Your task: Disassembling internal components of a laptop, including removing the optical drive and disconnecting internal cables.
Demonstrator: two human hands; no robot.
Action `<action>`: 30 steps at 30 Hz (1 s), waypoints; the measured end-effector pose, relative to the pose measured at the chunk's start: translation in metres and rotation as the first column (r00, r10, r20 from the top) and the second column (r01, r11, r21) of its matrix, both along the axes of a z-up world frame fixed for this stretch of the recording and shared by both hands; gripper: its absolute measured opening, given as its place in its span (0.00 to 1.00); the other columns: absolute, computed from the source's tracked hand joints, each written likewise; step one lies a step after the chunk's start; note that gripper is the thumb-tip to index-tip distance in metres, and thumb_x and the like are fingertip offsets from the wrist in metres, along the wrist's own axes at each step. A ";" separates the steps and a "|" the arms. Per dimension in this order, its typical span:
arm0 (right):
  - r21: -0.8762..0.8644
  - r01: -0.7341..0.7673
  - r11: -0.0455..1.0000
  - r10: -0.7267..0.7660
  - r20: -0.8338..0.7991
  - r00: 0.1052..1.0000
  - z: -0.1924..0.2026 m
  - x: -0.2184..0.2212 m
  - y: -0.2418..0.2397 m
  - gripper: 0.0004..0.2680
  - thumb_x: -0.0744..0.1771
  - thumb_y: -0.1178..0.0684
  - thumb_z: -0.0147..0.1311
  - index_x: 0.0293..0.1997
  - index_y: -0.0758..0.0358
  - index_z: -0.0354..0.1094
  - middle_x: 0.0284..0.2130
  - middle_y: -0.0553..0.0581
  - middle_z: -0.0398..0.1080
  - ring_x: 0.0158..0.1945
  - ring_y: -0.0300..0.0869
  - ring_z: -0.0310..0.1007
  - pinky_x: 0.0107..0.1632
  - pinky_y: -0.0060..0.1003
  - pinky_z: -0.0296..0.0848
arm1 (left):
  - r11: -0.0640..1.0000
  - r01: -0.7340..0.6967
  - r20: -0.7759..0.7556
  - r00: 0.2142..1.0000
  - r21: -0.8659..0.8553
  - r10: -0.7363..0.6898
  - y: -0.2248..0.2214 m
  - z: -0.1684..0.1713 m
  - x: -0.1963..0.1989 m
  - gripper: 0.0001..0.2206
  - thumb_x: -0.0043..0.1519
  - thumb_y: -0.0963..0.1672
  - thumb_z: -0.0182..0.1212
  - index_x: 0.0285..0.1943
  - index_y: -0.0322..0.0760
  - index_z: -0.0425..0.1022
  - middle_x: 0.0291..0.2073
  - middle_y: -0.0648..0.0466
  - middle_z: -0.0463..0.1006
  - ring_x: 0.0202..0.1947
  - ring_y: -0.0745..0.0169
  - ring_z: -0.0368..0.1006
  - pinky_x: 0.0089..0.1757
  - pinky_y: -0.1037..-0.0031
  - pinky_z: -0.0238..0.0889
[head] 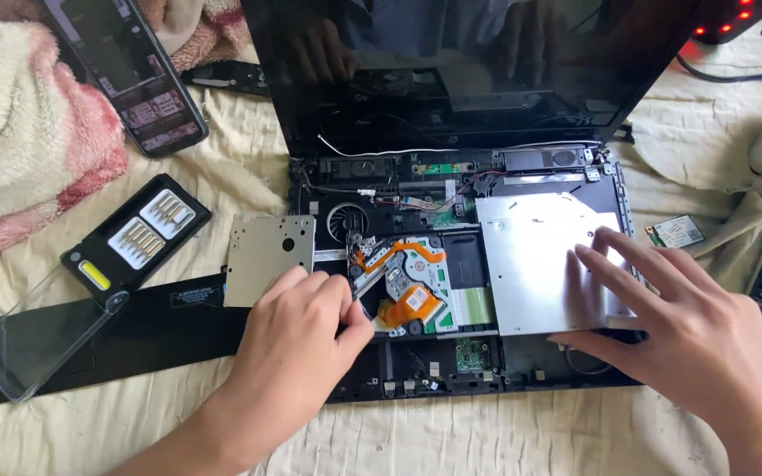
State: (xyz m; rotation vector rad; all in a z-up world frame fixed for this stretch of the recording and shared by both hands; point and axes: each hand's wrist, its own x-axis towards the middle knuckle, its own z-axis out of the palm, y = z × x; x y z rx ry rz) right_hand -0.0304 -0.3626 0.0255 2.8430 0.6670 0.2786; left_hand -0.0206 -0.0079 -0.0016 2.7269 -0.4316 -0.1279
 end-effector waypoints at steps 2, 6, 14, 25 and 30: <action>0.013 0.022 1.000 -0.022 -0.009 1.000 0.003 -0.004 -0.002 0.29 0.58 0.27 0.59 0.64 0.42 0.66 0.64 0.46 0.71 0.52 0.42 0.77 0.29 0.39 0.81 | 1.000 0.012 0.007 1.000 0.026 -0.012 -0.002 0.002 -0.006 0.10 0.62 0.43 0.59 0.25 0.42 0.70 0.21 0.59 0.72 0.29 0.60 0.66 0.34 0.64 0.66; 0.077 0.079 0.994 -0.073 -0.079 0.994 0.006 -0.012 -0.007 0.35 0.55 0.24 0.60 0.67 0.44 0.65 0.64 0.48 0.70 0.55 0.44 0.76 0.37 0.39 0.82 | 0.996 0.058 0.032 0.998 0.062 -0.060 -0.002 0.006 -0.018 0.08 0.60 0.44 0.59 0.27 0.43 0.71 0.22 0.58 0.73 0.30 0.58 0.67 0.38 0.63 0.66; 0.041 0.290 0.956 -0.260 -0.337 0.905 -0.011 -0.027 -0.025 0.48 0.48 0.24 0.66 0.76 0.36 0.47 0.77 0.53 0.51 0.69 0.45 0.66 0.39 0.46 0.87 | 0.987 0.117 0.147 0.980 0.109 -0.132 -0.004 -0.009 -0.043 0.07 0.55 0.43 0.58 0.23 0.44 0.67 0.19 0.57 0.69 0.28 0.56 0.65 0.34 0.62 0.64; 0.239 0.212 0.948 -0.117 -0.359 0.926 -0.011 -0.035 -0.029 0.48 0.46 0.37 0.74 0.75 0.43 0.52 0.74 0.60 0.54 0.67 0.54 0.64 0.59 0.55 0.72 | 0.989 0.039 0.104 0.994 -0.143 -0.025 0.004 0.020 0.000 0.09 0.62 0.43 0.57 0.30 0.44 0.63 0.18 0.61 0.66 0.23 0.64 0.63 0.27 0.68 0.60; 0.352 0.204 0.914 -0.087 -0.322 0.943 -0.021 -0.043 -0.039 0.41 0.48 0.38 0.71 0.70 0.47 0.61 0.70 0.60 0.63 0.67 0.52 0.68 0.61 0.51 0.73 | 0.948 0.212 0.196 0.966 -0.237 -0.167 0.005 0.025 0.018 0.24 0.64 0.50 0.59 0.62 0.30 0.65 0.47 0.46 0.74 0.47 0.49 0.68 0.47 0.60 0.64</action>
